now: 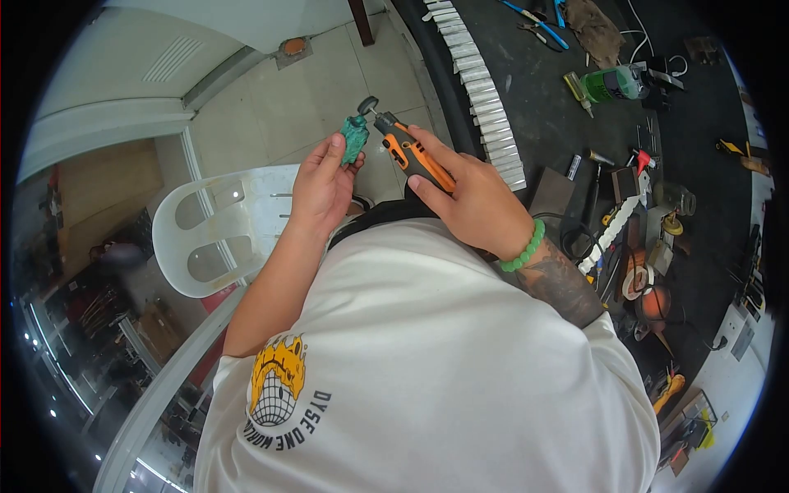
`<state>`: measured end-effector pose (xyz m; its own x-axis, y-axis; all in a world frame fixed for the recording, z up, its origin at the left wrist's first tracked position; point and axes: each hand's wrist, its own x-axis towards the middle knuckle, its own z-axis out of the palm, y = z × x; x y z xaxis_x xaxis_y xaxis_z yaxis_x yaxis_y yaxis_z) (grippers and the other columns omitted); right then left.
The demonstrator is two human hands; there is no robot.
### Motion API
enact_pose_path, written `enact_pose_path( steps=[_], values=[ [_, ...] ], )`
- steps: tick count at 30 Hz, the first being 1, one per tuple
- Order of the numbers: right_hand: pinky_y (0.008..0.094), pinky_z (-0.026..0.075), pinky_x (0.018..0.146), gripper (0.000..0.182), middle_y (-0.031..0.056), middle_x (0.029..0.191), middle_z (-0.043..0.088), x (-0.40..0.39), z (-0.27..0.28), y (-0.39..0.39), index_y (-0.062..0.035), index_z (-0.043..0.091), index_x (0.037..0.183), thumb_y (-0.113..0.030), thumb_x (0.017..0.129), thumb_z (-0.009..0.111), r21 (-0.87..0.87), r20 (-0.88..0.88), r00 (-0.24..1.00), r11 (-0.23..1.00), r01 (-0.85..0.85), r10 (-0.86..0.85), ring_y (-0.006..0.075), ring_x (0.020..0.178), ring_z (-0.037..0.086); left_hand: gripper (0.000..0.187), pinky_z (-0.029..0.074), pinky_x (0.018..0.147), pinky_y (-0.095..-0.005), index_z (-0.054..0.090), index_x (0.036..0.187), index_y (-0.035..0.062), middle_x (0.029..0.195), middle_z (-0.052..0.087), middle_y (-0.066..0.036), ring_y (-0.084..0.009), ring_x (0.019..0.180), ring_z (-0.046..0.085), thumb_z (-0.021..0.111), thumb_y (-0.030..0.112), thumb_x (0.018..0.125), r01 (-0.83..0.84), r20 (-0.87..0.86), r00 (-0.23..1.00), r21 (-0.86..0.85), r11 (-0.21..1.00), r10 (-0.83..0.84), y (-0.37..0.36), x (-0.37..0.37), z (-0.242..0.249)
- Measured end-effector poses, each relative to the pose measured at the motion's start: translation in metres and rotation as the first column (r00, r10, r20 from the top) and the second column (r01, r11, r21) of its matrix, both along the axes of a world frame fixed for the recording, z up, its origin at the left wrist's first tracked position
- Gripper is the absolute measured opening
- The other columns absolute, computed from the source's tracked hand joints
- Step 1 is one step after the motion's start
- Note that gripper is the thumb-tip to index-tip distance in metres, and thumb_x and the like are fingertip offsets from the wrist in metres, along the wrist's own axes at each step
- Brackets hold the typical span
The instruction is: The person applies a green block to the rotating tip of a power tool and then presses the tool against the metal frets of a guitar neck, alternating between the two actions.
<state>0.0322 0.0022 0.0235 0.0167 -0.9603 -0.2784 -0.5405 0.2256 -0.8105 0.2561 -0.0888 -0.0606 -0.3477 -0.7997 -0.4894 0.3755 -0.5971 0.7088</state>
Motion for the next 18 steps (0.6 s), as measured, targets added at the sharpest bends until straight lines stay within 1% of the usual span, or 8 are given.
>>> enact_pose_path(
  steps=[8,18],
  values=[
    [0.0427,0.056,0.073,0.062,0.0233,0.09,0.069,-0.0003,0.0006,0.0004,-0.0165,0.045,0.155,-0.025,0.098,0.07,0.01,-0.013,1.0,1.0,-0.008,0.008,0.0382,0.08,0.071,0.035,0.046,0.098,-0.0337,0.065,0.121,0.0025,0.116,0.068,-0.005,-0.0156,0.103,0.058,0.069,0.032,0.102,-0.006,0.004,1.0,0.004,1.0,0.006,-0.0005,0.0006,0.0005],
    [0.0427,0.055,0.074,0.063,0.0201,0.088,0.07,-0.001,-0.0026,0.0011,-0.016,0.045,0.155,-0.026,0.098,0.07,-0.003,-0.012,1.0,1.0,-0.015,0.015,0.0355,0.08,0.068,0.034,0.047,0.098,-0.0336,0.066,0.118,0.0033,0.112,0.069,-0.005,-0.0157,0.102,0.059,0.069,0.032,0.102,-0.011,0.012,1.0,0.005,1.0,0.011,-0.0014,0.0004,0.0005]
  ],
)
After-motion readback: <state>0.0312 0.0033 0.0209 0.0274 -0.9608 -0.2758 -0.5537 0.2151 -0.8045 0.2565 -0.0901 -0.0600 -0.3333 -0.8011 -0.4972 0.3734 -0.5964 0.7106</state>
